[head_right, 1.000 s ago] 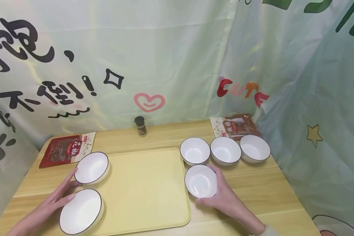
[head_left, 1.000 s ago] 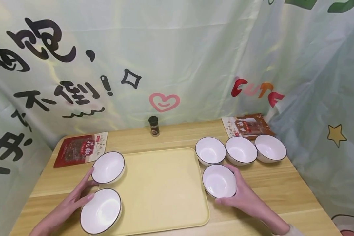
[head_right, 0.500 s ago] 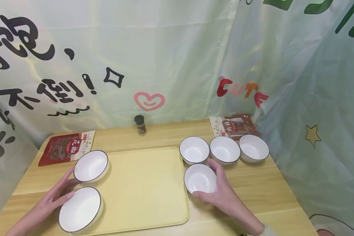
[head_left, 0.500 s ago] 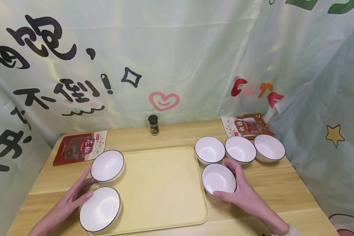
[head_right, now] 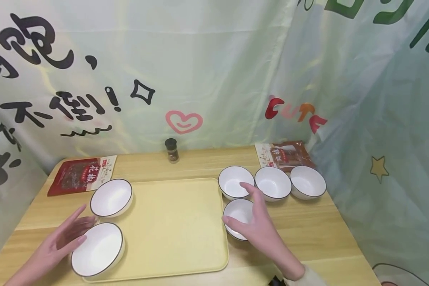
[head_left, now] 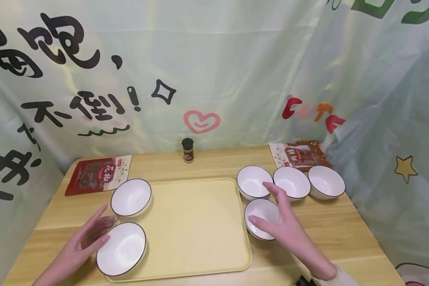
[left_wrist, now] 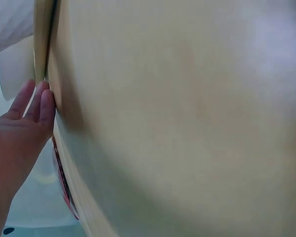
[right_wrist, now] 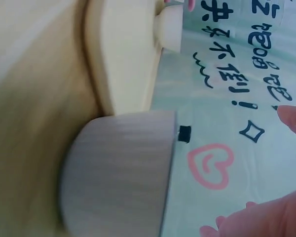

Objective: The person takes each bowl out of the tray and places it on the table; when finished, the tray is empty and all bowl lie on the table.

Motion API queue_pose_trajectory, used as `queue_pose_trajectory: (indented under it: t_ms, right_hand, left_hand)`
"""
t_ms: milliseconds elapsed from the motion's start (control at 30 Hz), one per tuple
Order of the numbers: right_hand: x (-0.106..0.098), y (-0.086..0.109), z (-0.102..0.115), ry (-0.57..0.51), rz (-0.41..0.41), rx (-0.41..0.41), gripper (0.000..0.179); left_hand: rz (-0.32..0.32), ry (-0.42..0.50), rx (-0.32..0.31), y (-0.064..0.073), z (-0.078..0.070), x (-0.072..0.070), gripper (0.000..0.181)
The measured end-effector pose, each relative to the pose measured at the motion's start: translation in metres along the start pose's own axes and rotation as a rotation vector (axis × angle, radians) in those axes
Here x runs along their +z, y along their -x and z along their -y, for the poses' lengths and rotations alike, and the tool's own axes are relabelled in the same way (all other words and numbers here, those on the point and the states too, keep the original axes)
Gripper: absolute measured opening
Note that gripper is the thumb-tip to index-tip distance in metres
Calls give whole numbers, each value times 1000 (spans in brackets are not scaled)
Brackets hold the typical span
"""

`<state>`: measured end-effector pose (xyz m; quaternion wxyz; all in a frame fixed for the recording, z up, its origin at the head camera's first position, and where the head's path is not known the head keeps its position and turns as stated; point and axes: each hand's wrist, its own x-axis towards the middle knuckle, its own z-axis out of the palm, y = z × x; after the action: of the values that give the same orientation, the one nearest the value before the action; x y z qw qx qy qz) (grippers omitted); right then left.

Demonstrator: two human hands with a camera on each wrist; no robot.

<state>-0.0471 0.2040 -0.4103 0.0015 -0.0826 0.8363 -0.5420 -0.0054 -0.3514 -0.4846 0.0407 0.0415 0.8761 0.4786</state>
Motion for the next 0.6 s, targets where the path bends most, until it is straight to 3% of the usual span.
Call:
queue_pose_trajectory:
  t_ms: [233,500,600]
  right_hand:
    - [15,-12,13,-67,28,11,87]
    - [44,-32,23,-145,64,-22,91]
    - [57,-41,29,-177,100,-13,93]
  left_hand:
    - [-6,-1,-24,8,-3,1,79]
    - [62,56,-200,19,-5,8,83]
    - [61,56,-182,25,-3,8,84]
